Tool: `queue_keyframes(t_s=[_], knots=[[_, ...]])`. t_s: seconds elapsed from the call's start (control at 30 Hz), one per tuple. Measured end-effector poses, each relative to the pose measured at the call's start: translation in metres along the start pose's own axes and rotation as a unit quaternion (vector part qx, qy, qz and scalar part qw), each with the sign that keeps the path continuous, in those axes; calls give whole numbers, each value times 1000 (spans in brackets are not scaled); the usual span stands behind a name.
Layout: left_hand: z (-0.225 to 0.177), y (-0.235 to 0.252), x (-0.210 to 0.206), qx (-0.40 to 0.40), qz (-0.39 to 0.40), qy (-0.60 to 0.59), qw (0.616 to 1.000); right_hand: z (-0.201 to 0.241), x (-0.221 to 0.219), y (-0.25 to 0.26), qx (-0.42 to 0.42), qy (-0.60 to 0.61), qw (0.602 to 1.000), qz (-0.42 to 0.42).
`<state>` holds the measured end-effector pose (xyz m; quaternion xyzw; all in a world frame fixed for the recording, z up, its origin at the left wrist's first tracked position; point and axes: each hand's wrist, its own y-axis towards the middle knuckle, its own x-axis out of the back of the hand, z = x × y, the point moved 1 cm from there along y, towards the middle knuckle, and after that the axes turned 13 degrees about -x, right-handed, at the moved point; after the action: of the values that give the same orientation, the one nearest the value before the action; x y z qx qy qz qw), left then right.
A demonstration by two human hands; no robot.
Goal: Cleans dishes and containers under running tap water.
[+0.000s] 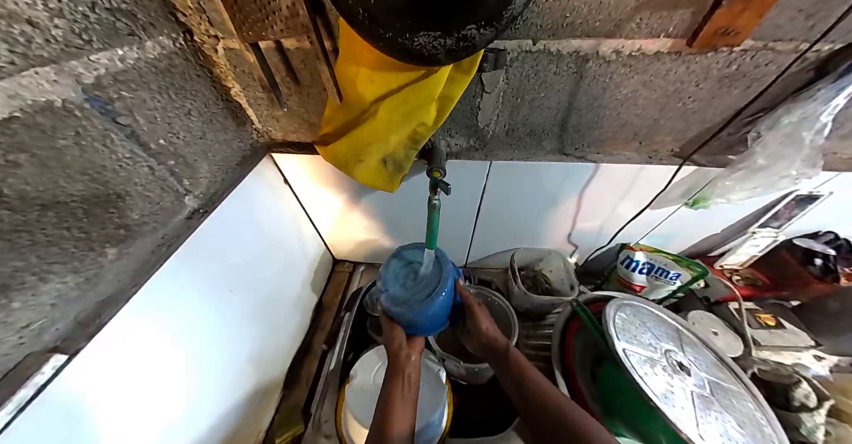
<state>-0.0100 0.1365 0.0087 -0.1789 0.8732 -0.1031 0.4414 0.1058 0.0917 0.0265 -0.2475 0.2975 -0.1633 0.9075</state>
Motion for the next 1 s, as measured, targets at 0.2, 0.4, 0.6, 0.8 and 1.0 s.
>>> queue_keyframes(t_s=[0.2,0.4,0.6,0.8,1.0], knots=[[9,1,4,93,4,197,976,30,-22,1,115,13,992,44],[0,-11,15,-100,297,325,892,21,-41,3,160,-487,858,22],[-41,24,10,-93,210,426,875,-1,-25,6,140,-783,599,90],[-48,18,6,-116,251,371,887,10,-12,21,274,-781,560,20],[-13,11,26,-216,214,351,886,-13,-34,10,161,-688,696,132]])
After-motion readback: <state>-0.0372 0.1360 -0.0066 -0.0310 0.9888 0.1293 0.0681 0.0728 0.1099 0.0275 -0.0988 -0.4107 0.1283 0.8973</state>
